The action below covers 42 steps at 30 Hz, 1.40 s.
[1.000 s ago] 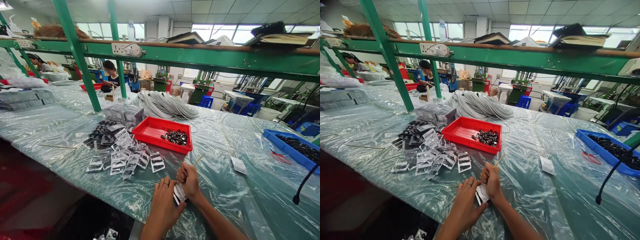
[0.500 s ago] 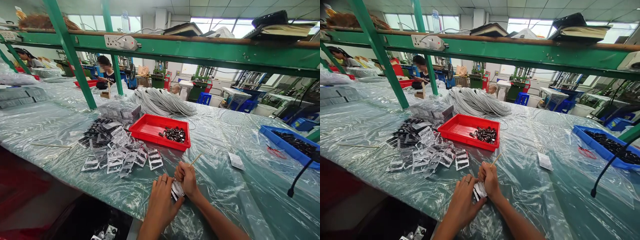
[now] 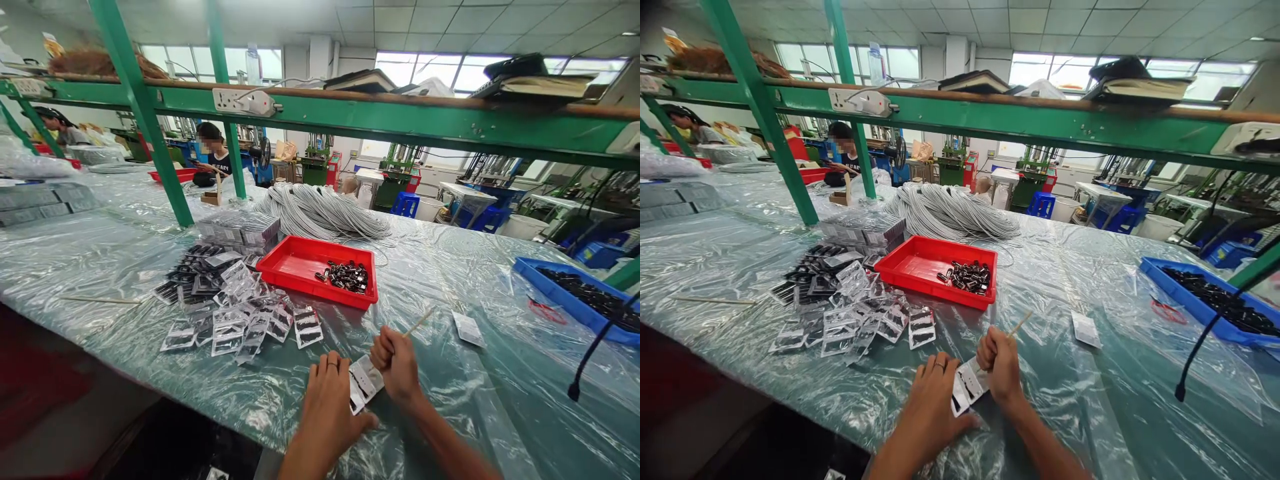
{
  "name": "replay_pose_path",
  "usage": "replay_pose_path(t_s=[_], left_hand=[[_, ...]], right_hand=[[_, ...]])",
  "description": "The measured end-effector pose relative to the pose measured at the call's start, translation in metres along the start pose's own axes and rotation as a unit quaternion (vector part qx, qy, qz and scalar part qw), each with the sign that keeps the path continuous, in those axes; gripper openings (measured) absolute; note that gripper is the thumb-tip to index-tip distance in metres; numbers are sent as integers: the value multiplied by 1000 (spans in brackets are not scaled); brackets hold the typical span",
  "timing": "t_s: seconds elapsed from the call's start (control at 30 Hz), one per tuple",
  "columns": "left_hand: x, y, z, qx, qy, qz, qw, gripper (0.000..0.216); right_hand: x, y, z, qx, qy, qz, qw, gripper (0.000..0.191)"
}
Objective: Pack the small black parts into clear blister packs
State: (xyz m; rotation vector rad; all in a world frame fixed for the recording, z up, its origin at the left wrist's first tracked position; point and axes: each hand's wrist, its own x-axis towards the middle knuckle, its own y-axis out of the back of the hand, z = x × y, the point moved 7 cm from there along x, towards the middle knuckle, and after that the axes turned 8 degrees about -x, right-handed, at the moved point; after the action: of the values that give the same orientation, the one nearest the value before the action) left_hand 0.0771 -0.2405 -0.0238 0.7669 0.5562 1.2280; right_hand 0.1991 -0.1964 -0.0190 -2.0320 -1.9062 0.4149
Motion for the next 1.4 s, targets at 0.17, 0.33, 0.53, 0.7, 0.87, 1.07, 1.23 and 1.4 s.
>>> replay_pose_path(t_s=[0.17, 0.33, 0.53, 0.7, 0.87, 1.07, 1.23, 1.4], left_hand=[[11, -13, 7, -41, -9, 22, 999, 53], [12, -16, 5, -57, -8, 35, 998, 45], [12, -15, 4, -53, -22, 52, 997, 40], [12, -17, 3, -40, -37, 48, 997, 39], [11, -16, 6, -39, -38, 54, 997, 43], [11, -14, -3, -117, -9, 51, 992, 45], [20, -15, -34, -328, 60, 28, 943, 58], [44, 10, -40, -383, 7, 93, 919, 44]], right_hand=[[16, -3, 6, -15, 16, 15, 1000, 49], [14, -3, 13, -17, 23, 11, 1000, 47], [16, -4, 10, -46, 22, -5, 999, 51], [8, -2, 15, -82, 8, -26, 996, 53], [-23, 21, 20, -86, -16, -19, 996, 53], [-14, 45, -19, -142, -40, 32, 989, 49], [-3, 67, -54, -518, 92, 65, 848, 26], [8, 7, -34, -550, 150, -57, 820, 25]])
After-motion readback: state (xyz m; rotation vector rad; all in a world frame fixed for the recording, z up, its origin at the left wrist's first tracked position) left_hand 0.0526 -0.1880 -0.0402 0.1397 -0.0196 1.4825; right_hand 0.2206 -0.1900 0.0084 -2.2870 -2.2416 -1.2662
